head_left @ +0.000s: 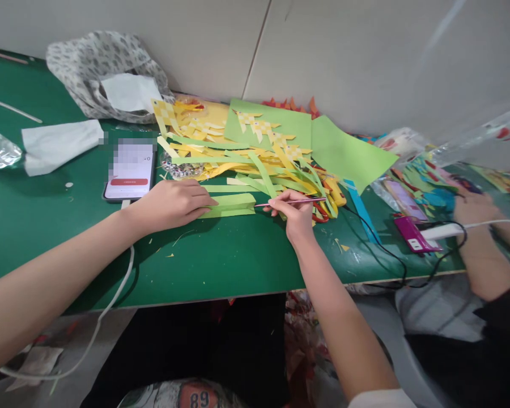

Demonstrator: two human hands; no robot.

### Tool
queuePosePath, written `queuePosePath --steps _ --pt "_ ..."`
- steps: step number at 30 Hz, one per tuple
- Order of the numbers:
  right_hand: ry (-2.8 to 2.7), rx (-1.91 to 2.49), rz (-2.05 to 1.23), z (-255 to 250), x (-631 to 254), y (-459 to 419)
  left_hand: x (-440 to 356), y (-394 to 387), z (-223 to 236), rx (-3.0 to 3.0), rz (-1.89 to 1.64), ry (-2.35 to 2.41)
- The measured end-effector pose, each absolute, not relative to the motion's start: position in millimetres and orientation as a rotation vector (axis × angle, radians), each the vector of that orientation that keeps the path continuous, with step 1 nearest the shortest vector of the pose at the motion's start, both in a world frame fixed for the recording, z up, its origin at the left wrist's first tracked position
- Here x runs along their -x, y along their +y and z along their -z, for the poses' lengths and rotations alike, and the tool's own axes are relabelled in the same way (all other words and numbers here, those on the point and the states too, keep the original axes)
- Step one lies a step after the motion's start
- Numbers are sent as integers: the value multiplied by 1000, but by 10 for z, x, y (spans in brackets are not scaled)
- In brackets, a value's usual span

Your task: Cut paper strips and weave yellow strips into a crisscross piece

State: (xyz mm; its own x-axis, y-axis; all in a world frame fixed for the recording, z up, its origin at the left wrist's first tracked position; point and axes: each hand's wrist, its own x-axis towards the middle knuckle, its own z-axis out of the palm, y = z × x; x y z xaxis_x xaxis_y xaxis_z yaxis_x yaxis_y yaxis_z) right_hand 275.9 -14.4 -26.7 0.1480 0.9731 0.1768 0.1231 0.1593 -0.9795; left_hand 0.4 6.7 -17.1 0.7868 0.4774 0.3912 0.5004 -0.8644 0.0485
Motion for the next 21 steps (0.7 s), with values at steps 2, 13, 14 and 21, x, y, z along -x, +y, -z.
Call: queuePosePath --steps 2,13,14,21 --pt "-1272 1217 -937 267 -2749 -148 -3 67 171 2920 612 -803" --pt "-1201 1244 -845 247 -2815 -132 1 68 174 2916 605 -800" --pt "-1190 1247 -833 243 -2818 -131 1 70 174 2915 606 -799" --pt "-1249 1210 -889 244 -2791 -140 3 75 175 2899 593 -786"
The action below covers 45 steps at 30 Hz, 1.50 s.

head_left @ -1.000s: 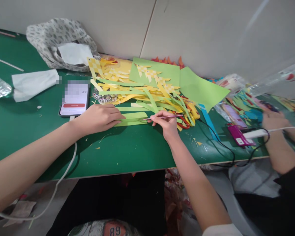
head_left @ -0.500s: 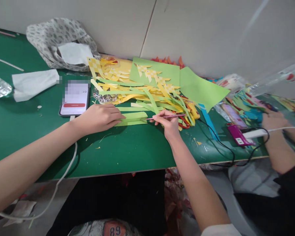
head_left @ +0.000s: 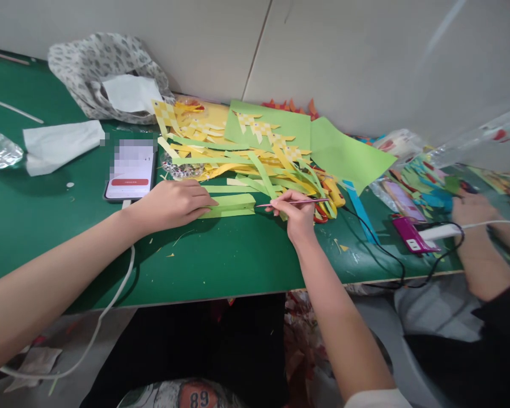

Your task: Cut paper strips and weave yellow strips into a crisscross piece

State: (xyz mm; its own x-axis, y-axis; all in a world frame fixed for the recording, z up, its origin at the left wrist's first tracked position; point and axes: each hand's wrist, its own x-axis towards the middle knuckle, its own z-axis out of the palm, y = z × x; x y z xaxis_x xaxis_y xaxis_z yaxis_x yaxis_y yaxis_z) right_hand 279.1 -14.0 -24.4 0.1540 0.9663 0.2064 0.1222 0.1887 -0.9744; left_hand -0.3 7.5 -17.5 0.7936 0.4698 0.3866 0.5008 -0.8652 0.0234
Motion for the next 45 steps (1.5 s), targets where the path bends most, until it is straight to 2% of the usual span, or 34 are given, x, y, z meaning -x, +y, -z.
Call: queuePosePath --steps 45 --pt "-1242 1208 -938 271 -2782 -128 0 64 149 2915 559 -801"
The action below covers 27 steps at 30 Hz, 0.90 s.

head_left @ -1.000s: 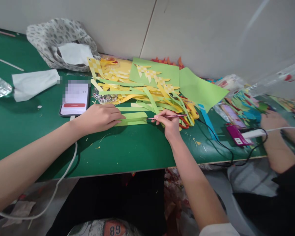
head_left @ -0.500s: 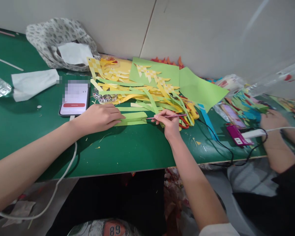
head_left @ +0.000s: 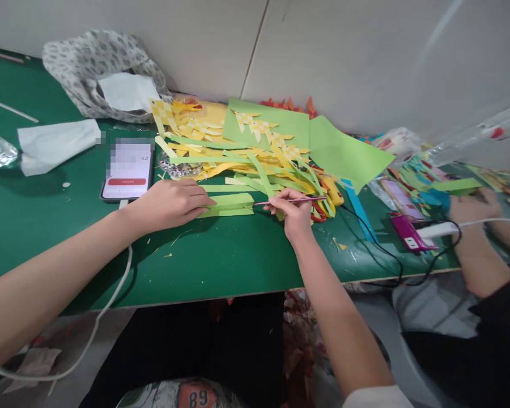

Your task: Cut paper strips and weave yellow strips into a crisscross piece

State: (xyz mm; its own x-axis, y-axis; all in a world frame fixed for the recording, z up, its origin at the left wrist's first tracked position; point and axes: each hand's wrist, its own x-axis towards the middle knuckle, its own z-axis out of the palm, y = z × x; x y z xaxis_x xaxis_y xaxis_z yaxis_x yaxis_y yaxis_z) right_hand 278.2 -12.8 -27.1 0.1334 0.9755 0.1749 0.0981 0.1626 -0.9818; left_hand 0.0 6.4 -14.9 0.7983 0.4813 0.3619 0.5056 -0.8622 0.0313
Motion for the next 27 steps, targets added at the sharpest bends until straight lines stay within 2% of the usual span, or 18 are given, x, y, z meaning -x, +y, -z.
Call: queuePosePath --steps 27 --pt "-1156 1261 -922 296 -2836 -82 3 70 162 2924 602 -805"
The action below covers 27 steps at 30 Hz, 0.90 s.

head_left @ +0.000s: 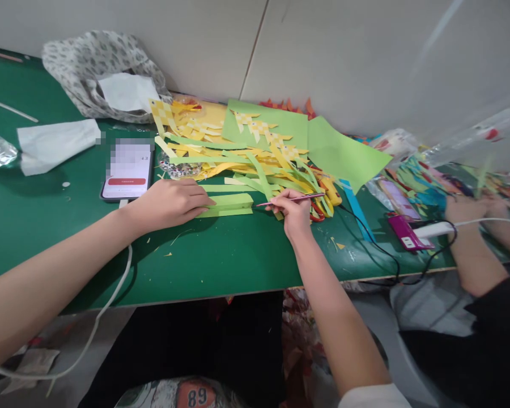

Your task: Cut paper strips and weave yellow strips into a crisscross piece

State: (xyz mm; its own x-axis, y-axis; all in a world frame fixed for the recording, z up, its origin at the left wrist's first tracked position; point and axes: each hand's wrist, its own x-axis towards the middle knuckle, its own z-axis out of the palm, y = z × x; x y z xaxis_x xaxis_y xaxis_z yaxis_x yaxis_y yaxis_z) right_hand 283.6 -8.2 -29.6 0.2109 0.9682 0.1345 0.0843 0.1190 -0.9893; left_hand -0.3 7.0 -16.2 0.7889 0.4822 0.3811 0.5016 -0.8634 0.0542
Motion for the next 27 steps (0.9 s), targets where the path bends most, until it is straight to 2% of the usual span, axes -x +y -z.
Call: queuePosePath --steps 16,21,27 --pt "-1046 1185 -763 301 -2829 -83 -4 50 160 2903 585 -822" --pt "-1193 1292 -814 278 -2736 -112 -11 32 151 2785 559 -908" --pt "-1215 1308 -845 194 -2460 -223 -78 -29 73 2588 935 -1243"
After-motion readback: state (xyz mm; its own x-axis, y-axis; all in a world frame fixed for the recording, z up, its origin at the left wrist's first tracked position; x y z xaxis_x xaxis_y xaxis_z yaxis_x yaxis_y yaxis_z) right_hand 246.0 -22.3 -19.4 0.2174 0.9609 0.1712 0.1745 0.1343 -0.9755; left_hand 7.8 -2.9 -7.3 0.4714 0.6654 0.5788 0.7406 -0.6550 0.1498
